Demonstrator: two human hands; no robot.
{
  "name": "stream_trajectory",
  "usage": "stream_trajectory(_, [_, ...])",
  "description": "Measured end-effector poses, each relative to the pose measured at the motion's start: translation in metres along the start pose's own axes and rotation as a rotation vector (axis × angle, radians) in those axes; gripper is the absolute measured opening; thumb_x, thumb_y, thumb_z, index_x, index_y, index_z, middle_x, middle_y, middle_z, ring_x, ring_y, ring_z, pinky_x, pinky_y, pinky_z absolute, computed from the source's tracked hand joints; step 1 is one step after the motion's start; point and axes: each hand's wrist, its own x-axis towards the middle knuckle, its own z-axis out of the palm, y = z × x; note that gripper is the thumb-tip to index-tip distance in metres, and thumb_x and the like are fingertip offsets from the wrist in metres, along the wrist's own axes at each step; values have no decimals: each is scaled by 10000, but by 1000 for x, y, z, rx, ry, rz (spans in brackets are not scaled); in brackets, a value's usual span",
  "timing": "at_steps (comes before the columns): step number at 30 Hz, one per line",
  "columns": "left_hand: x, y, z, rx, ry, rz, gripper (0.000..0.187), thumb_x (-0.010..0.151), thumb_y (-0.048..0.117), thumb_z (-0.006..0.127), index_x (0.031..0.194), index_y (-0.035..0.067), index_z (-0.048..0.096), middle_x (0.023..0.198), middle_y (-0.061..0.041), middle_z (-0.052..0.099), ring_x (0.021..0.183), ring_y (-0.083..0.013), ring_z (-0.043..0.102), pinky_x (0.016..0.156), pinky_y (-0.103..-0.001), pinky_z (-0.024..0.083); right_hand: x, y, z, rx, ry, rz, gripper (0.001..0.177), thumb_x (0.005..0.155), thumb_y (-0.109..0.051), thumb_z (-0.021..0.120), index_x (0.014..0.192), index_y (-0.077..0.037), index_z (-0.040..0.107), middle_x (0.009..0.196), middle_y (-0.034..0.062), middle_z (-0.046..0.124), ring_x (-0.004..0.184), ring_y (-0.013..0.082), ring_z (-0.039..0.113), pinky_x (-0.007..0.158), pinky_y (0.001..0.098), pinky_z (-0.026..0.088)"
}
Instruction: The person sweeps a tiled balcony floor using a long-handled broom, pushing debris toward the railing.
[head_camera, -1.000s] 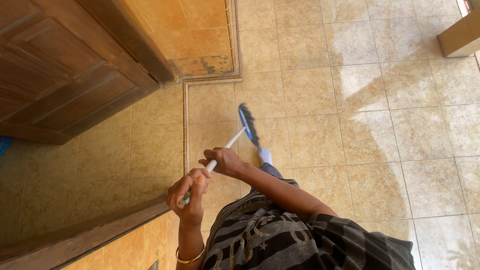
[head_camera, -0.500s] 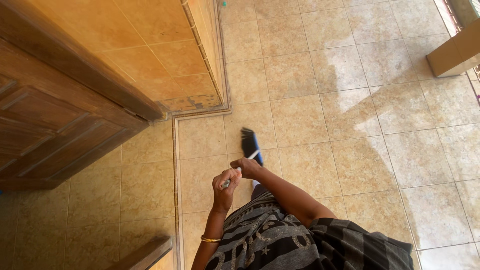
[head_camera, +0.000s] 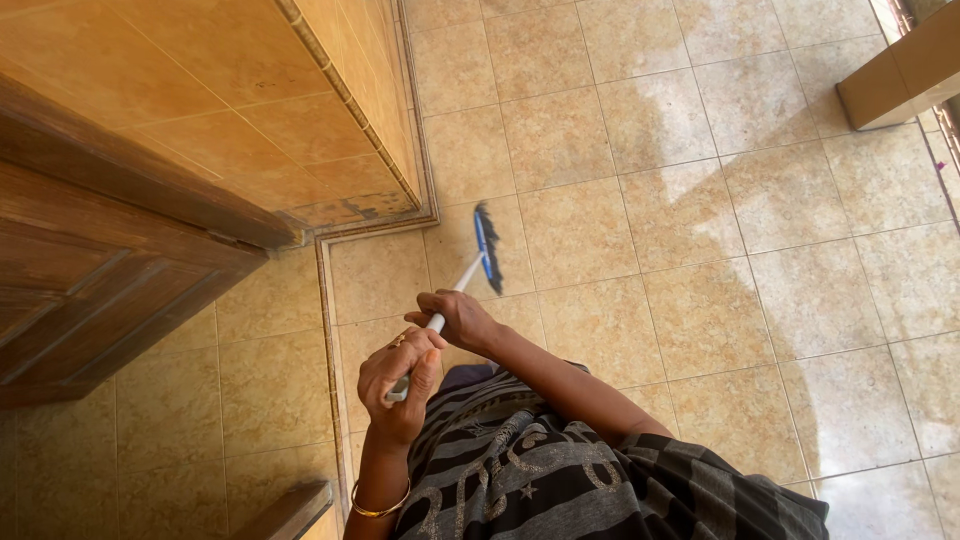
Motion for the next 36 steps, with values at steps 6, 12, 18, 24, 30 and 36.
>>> stream_trajectory(6, [7,-69,40,262,-154,-163,329,937,56,727,715,16,489,645,-90,495,595,-207,487,591,-364,397,29,53,17,77,-218,115,448,958,-353,712,737,-57,460,638,106,527,564,306,507,525,464,407])
stream_trajectory(12, [13,-153,39,151,-238,-176,270,971,71,698,777,6,521,708,-79,521,682,-194,530,740,-356,462,35,163,8,-93,-265,237,401,934,-345,716,732,-69,506,660,120,570,643,353,590,557,478,431])
stream_trajectory(18, [83,-186,20,-166,-172,-453,182,992,50,646,839,-38,601,759,-57,565,718,-153,519,722,-326,467,78,189,-33,-236,-147,320,353,887,-347,739,739,-71,576,668,177,641,681,409,639,583,505,472])
stream_trajectory(24, [181,-141,-2,-74,-122,-281,120,959,17,624,861,-47,652,649,-54,544,590,-161,510,584,-345,442,145,128,-74,-163,9,179,347,912,-287,748,744,-43,567,634,182,617,582,378,623,549,485,464])
stream_trajectory(30, [237,-129,50,43,-151,-42,304,980,40,658,726,38,493,660,-80,531,598,-215,520,607,-376,414,193,128,-108,158,-159,55,440,961,-269,742,696,-49,468,581,109,500,511,240,449,514,410,411])
stream_trajectory(36, [225,-228,177,292,-185,-148,368,922,58,730,673,17,462,614,-146,478,581,-290,475,609,-414,392,183,252,-147,131,-269,126,422,962,-224,734,710,-53,441,593,73,398,573,227,368,523,413,310])
